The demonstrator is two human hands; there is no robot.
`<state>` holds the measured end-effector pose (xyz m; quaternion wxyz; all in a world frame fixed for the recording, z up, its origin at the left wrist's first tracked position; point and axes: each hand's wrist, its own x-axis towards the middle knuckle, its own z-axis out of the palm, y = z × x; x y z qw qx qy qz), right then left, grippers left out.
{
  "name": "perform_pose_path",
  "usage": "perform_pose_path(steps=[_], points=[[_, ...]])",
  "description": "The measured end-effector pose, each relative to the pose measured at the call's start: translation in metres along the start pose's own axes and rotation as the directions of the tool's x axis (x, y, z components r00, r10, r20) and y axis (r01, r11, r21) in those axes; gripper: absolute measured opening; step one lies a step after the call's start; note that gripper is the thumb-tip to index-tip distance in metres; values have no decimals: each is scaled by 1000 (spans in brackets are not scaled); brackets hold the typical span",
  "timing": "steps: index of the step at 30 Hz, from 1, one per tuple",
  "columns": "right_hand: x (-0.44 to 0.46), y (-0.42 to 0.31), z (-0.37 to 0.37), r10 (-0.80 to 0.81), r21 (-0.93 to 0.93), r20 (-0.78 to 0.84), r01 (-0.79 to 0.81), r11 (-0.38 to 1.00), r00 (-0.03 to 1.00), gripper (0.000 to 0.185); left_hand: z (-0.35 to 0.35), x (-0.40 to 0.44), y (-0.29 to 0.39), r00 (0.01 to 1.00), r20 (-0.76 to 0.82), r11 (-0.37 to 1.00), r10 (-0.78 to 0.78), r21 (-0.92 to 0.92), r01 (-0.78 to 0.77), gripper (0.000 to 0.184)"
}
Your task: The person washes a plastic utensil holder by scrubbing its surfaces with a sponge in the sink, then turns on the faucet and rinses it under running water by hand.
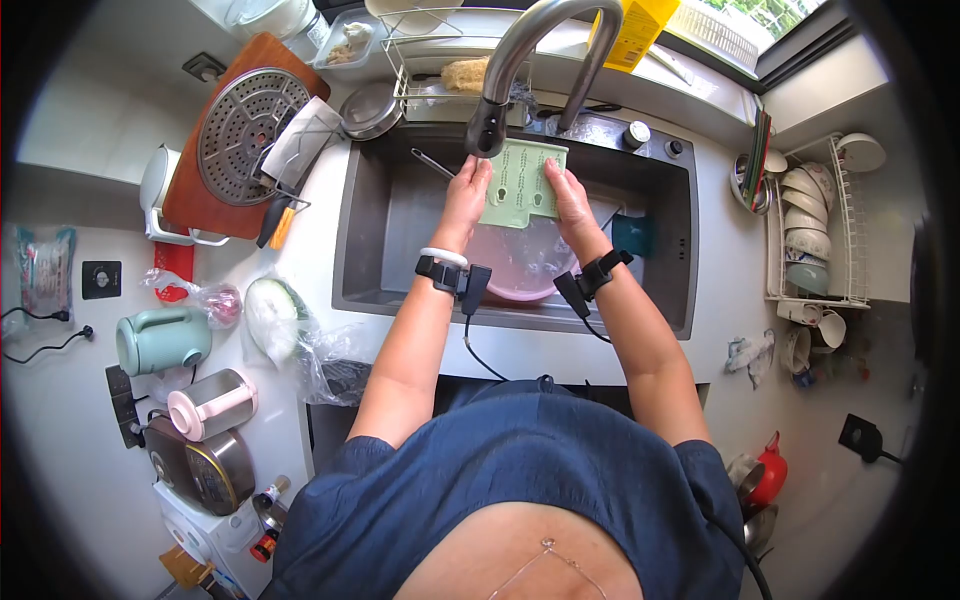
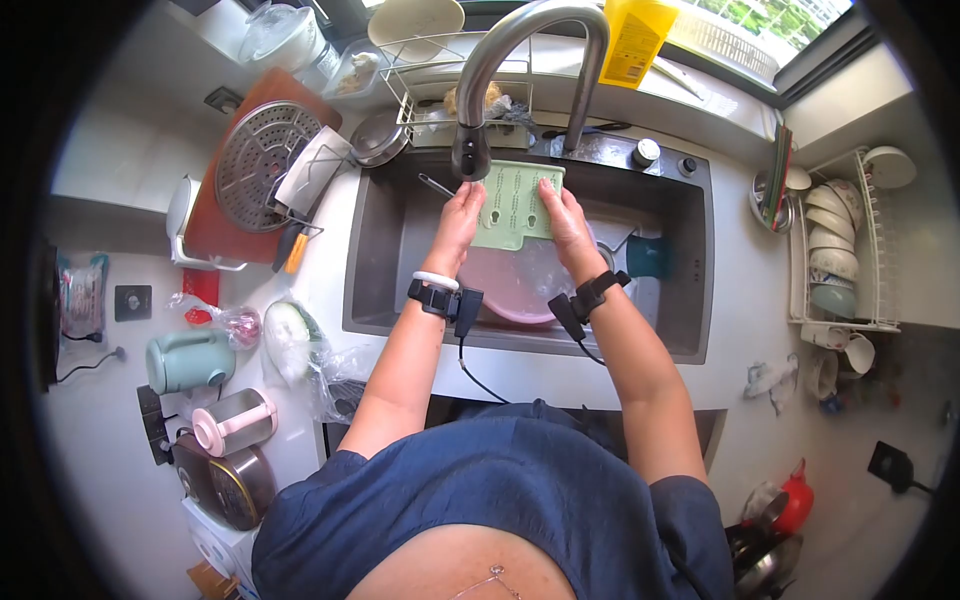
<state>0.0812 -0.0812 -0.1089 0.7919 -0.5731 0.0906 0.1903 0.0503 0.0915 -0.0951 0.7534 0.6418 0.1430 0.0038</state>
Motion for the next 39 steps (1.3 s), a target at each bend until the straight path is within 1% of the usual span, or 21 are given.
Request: perform_pose_path(steps=[4,5,8,11,13,16,17,18,21,23,25,26,27,28,29,30,31,33,35,37,39], points=[[1,0,8,-87,15,-32,87,996,996,58,-9,6,1,999,52,991,9,130,-16,45],[3,1,14,-138,-1,-85,138,990,987,56,-10,6,1,999,50,991,8,133,-15,45],[5,1,28,-201,5,-148,204,979,968,54,-15,1,-2,995,-36,991,89,101,-85,46],[8,0,37,-179,63,-182,193,979,967,53,-23,-11,-7,992,-39,993,117,-12,-117,56],[10,1,40,-141,98,-197,162,982,970,53,-22,-19,-10,996,-81,972,28,-230,-46,58],[12,14,36,-139,129,-164,161,979,977,53,-23,-16,-12,989,-113,962,96,-246,-121,57],[11,17,33,-94,218,-122,119,969,988,53,-22,-18,-9,989,-118,961,94,-250,-121,57],[11,19,30,-55,304,-76,76,950,996,53,-21,-18,-6,991,-91,972,103,-203,-119,55],[3,25,16,30,342,-48,-12,940,998,55,-18,-18,-2,995,-37,987,97,-124,-101,51],[1,29,4,-38,299,-23,43,953,999,56,-16,-17,-4,997,-4,992,82,-92,-82,51],[-3,29,-10,260,218,-113,-232,948,959,57,-20,-15,-8,954,25,928,299,224,-297,52],[-9,23,-9,281,165,-152,-256,953,948,57,-22,-15,-8,954,31,929,298,222,-297,52],[-7,29,-13,281,169,-156,-254,952,947,57,-24,-17,-7,931,27,879,365,319,-354,53],[-1,38,-17,202,29,-214,-201,979,956,55,-26,-18,-7,902,29,816,431,414,-404,54],[-1,37,-13,117,-114,-258,-150,982,959,53,-28,-19,-5,901,34,813,432,417,-406,54],[1,36,-8,21,-191,-312,-84,978,950,48,-30,-21,-4,884,35,757,466,502,-419,57],[4,36,0,23,-178,-313,-82,981,950,48,-33,-22,-2,864,45,688,501,585,-429,60],[9,28,17,-387,-398,-230,277,875,893,43,-30,-28,11,862,42,661,505,624,-417,63],[8,22,29,-410,-358,-188,326,875,893,40,-29,-32,17,860,35,635,509,660,-403,66],[9,14,38,-413,-371,-63,363,855,908,43,-31,-34,20,827,65,585,559,676,-449,71],[4,0,40,-355,-439,11,324,838,935,45,-31,-40,29,825,73,574,560,684,-450,71]])
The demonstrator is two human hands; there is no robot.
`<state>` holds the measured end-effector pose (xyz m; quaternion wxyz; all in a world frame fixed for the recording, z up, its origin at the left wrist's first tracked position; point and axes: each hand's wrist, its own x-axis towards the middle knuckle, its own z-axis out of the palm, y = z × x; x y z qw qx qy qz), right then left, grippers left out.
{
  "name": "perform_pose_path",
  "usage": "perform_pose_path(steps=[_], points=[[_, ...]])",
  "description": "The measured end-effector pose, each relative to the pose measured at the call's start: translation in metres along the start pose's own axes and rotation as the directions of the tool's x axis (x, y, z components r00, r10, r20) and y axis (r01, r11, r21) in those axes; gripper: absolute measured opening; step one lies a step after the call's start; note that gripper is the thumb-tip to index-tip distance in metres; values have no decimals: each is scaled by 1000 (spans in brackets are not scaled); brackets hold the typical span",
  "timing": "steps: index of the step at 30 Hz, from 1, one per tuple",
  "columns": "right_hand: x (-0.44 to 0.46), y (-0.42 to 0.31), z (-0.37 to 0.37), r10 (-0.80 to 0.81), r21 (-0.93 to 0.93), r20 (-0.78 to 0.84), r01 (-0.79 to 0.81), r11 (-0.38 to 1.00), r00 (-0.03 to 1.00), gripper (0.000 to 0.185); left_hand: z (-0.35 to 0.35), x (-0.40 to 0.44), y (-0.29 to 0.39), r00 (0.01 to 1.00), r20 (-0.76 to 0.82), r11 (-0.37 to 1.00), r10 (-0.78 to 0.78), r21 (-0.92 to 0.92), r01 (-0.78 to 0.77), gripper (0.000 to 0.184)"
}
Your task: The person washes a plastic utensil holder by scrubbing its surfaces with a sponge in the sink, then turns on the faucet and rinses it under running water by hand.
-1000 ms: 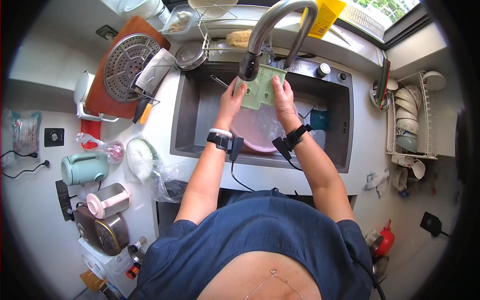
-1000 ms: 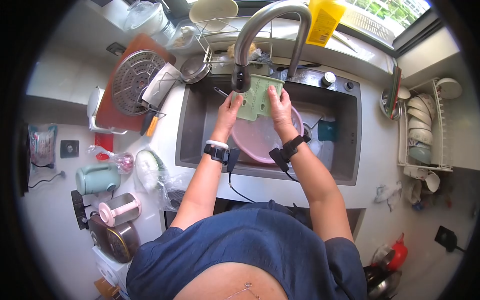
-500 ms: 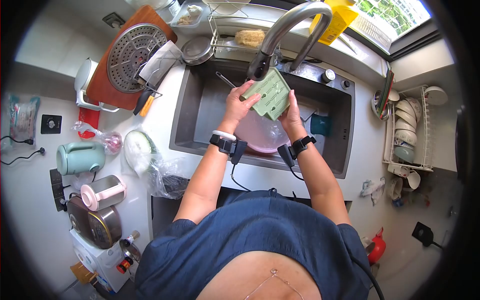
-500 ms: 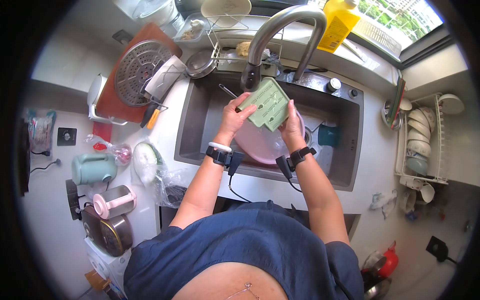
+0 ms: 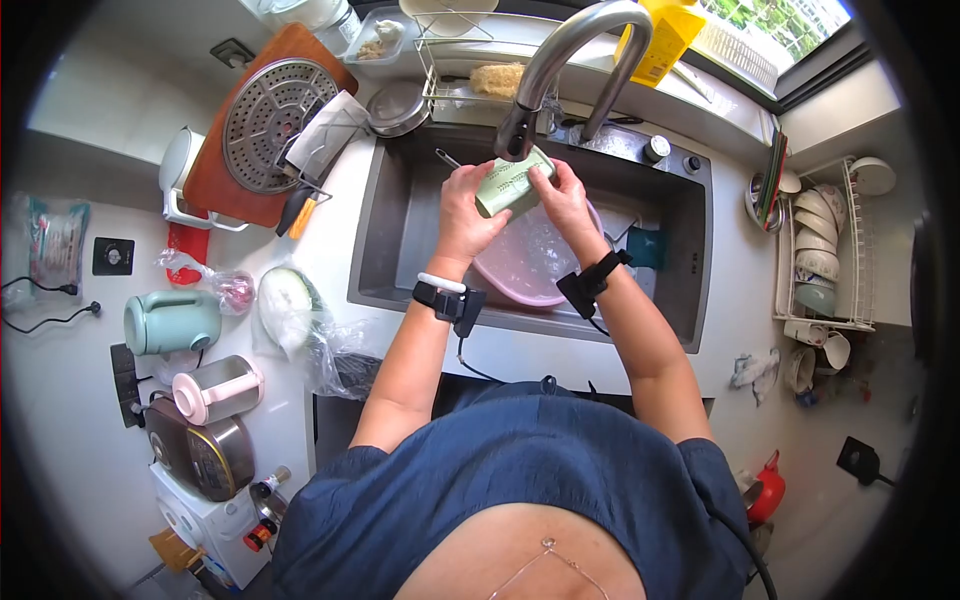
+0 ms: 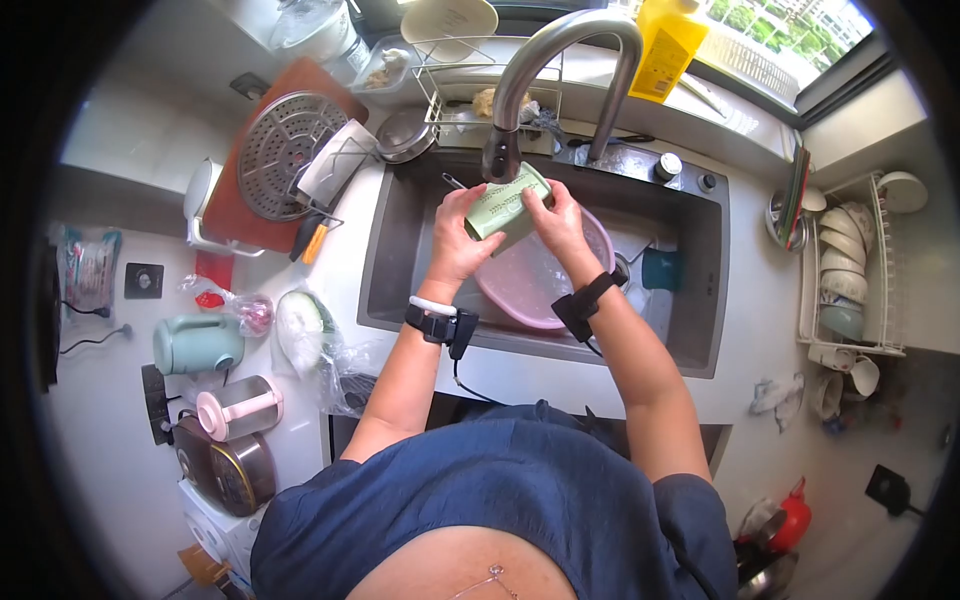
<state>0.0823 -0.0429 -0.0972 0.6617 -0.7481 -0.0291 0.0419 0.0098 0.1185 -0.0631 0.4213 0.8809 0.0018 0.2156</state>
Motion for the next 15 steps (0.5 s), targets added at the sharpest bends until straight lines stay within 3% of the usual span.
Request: perform_pose_path(steps=[2,10,15], points=[[4,-9,-3,105,3,84,-106,994,991,46,-6,1,6,1000,6,1000,6,13,-6,72],[26,9,3,331,39,92,-336,941,939,48,-7,0,13,995,82,998,55,5,-56,76],[18,4,14,198,215,144,-226,950,970,45,-5,3,-6,998,60,995,8,-104,-2,79]])
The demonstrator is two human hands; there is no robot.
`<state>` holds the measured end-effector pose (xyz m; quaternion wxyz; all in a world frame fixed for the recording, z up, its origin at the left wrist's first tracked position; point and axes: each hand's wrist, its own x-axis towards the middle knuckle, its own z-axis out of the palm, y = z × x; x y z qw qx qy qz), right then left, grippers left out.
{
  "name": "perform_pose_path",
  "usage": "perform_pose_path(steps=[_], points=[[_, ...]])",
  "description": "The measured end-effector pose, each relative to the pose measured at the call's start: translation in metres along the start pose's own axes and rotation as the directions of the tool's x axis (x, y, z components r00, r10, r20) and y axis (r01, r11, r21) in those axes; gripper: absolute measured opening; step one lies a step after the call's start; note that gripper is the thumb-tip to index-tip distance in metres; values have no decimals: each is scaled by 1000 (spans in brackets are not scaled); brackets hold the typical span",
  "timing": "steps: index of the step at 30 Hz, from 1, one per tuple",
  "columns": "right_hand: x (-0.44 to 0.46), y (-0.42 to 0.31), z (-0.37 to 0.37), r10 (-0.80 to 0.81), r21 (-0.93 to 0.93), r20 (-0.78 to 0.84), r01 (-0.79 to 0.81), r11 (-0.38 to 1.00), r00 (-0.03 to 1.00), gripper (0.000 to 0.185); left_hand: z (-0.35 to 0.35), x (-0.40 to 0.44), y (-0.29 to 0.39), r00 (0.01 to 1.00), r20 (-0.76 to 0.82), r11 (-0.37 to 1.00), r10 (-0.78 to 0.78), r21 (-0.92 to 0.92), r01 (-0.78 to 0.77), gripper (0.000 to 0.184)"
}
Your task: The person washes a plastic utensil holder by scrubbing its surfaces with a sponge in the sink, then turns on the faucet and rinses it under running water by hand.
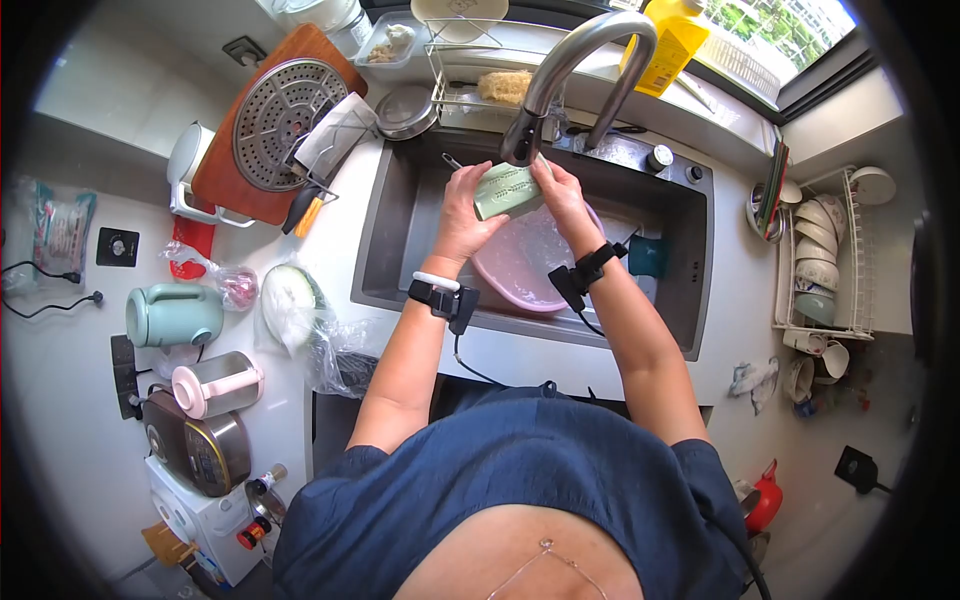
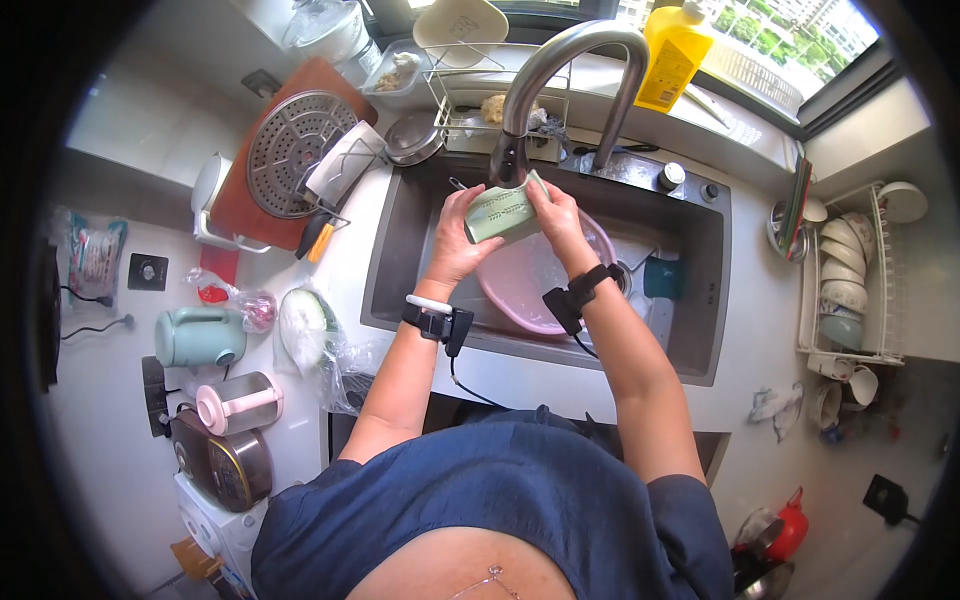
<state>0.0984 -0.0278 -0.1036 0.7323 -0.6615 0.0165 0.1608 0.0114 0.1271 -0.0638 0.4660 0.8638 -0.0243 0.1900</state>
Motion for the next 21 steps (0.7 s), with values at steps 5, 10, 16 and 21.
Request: perform_pose_path(steps=[5,10,16,21], points=[[0,8,-7,-72,117,-63,79,990,995,38,15,0,1,993,-117,1000,-2,7,3,89],[-4,10,-11,-103,208,-182,141,968,978,36,49,0,-26,975,-147,974,-166,-180,138,92],[-15,8,-29,-51,220,-248,108,969,967,33,58,11,-16,979,-46,969,-197,-159,188,64],[-11,15,-38,-87,237,-271,154,959,959,33,61,19,-3,944,101,851,-314,-412,327,38]])
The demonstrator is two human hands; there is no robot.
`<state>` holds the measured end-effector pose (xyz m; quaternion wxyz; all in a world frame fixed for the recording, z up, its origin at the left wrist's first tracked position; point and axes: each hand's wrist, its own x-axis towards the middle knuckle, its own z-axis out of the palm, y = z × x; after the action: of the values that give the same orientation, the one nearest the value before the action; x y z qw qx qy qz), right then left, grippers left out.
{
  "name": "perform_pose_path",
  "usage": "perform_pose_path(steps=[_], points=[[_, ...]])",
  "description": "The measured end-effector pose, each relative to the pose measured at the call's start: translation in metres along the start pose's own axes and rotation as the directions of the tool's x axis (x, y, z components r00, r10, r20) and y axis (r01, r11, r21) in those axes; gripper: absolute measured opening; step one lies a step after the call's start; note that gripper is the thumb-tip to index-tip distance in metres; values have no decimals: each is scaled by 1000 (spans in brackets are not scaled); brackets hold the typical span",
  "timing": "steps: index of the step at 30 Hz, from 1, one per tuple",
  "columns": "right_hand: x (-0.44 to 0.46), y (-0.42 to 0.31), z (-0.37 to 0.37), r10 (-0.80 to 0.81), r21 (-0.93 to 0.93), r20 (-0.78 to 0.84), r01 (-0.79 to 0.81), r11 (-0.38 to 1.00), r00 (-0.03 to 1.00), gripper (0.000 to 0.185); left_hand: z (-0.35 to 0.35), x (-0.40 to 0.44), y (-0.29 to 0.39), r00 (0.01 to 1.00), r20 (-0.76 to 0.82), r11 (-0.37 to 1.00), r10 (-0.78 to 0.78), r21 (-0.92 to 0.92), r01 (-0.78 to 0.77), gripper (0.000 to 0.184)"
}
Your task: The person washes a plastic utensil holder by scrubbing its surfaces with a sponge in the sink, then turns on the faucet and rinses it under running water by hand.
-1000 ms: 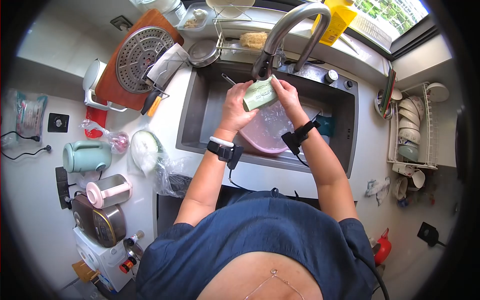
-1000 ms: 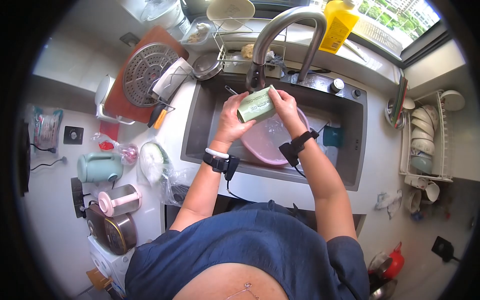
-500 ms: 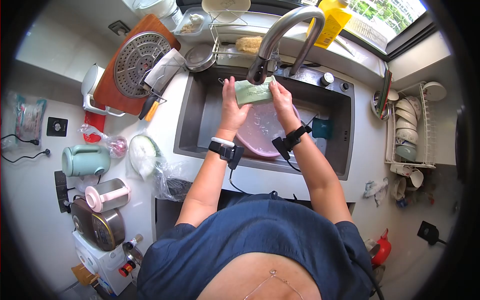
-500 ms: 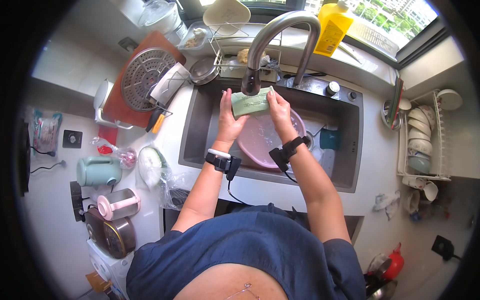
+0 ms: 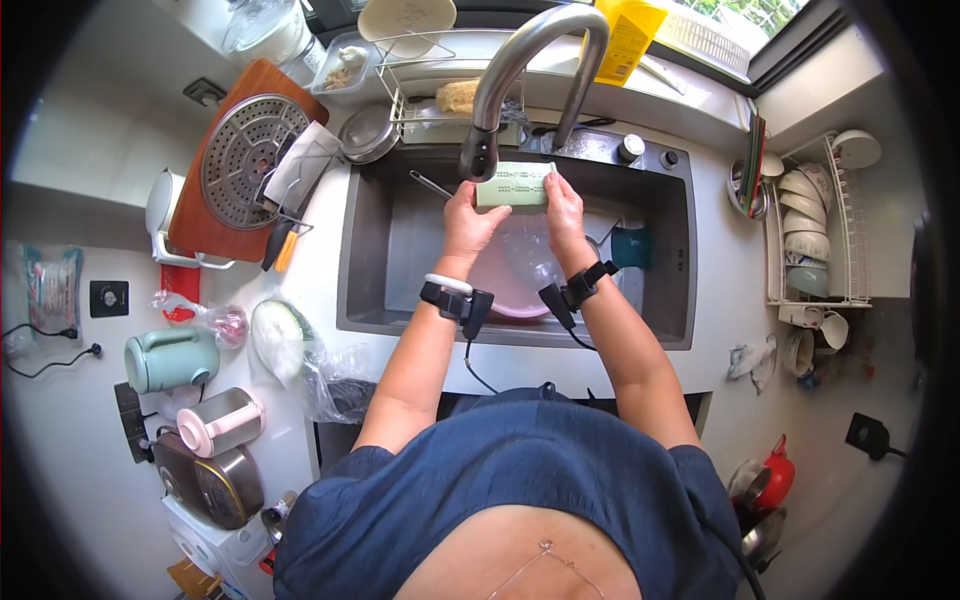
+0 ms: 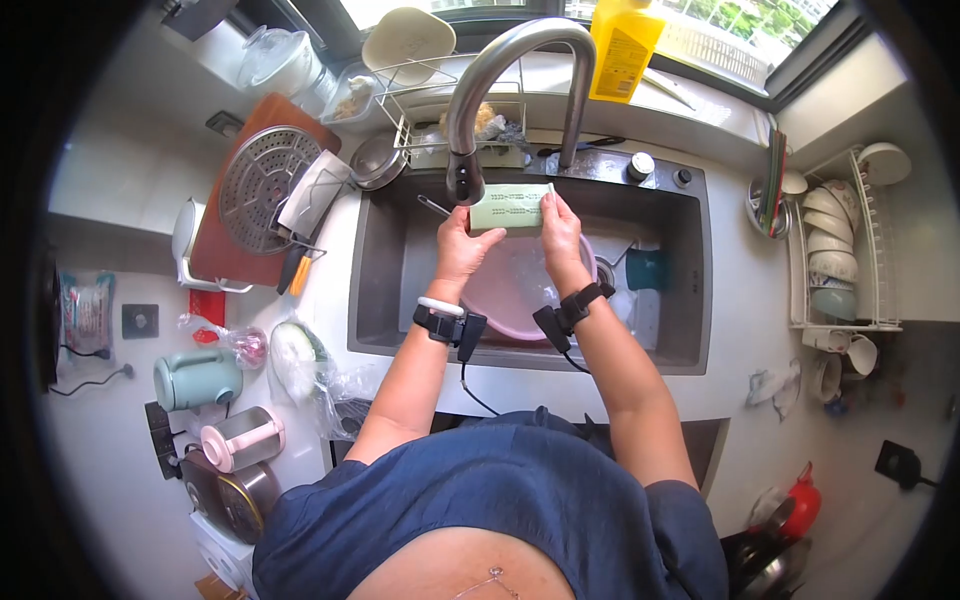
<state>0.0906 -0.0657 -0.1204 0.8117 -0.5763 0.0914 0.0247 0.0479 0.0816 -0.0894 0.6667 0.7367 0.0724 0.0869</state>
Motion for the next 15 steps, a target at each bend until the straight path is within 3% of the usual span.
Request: perform_pose_path(steps=[1,6,10,15], points=[[1,2,-2,13,-7,-6,-13,1000,1000,33,-1,3,-2,999,44,989,-20,-149,26,31],[-2,4,2,-44,2,-39,44,999,998,36,-12,10,-4,951,241,945,-195,-215,248,27],[-8,-6,5,-16,-62,79,21,998,997,37,-21,9,-2,850,406,832,-334,-296,469,33],[-4,1,14,6,-97,180,11,995,984,36,-30,-1,7,875,387,821,-290,-370,435,32]])
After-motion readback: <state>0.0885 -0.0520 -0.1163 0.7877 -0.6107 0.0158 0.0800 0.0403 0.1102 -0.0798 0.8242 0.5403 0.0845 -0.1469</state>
